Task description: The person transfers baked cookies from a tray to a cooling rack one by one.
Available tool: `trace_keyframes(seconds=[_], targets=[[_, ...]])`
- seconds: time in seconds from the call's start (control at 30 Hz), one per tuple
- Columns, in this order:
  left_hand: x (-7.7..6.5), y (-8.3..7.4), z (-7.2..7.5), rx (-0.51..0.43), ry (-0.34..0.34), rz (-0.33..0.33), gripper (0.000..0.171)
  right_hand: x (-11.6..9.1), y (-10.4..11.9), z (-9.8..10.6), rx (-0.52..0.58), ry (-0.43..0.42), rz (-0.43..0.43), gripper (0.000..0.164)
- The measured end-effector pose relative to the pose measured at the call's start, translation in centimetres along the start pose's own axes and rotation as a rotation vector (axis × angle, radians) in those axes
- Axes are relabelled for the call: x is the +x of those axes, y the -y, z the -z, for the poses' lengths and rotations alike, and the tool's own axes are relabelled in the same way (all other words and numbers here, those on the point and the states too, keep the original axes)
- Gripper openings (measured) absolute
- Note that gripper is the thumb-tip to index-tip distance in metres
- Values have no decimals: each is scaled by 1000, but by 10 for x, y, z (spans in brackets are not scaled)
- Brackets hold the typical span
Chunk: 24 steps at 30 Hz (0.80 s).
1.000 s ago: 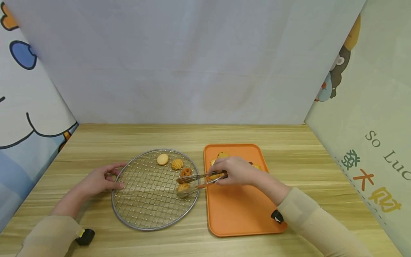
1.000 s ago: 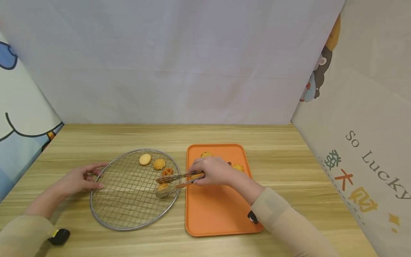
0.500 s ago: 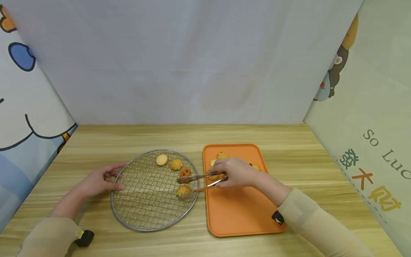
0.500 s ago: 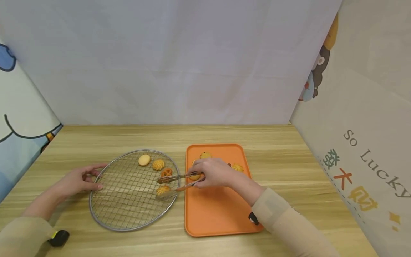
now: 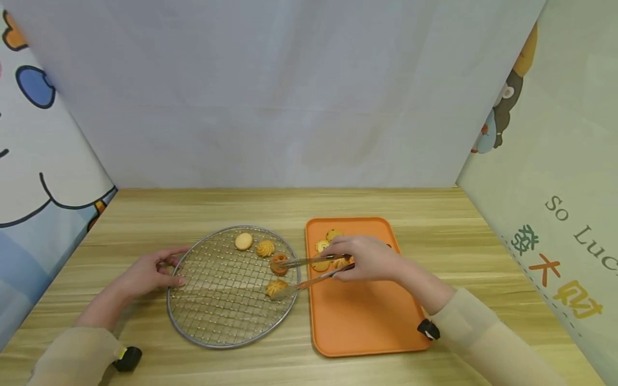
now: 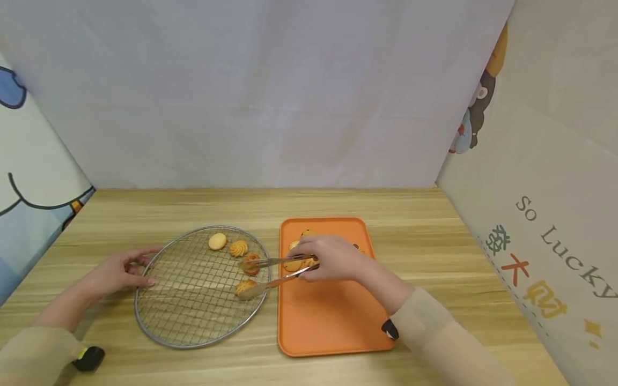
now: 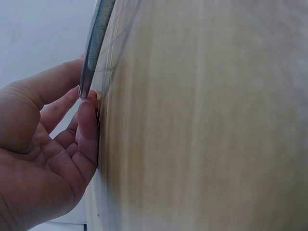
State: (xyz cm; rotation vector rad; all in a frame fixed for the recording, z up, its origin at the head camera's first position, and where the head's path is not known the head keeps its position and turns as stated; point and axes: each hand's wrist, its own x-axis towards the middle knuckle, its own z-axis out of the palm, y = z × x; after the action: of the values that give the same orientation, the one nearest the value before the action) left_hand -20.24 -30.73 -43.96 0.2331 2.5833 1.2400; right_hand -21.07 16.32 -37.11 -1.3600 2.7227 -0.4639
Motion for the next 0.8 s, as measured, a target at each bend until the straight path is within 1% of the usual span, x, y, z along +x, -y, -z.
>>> trace_keyframes(seconds=[0.13,0.33,0.5,0.7,0.8], targets=[[0,1,-1,10,-6,-9,80,-7,-4,8,16,-21,-8,39],[1,0,0,5,-1,16,82,-18,-13,19,12,-62,3,40],[1,0,-1,11,-2,17,82,-28,-21,28,19,-114,29,40],[1,0,-2,9,-6,24,82,-44,-32,36,6,-186,33,37],[2,1,-3,-1,-5,16,82,-53,-39,38,17,-210,26,37]])
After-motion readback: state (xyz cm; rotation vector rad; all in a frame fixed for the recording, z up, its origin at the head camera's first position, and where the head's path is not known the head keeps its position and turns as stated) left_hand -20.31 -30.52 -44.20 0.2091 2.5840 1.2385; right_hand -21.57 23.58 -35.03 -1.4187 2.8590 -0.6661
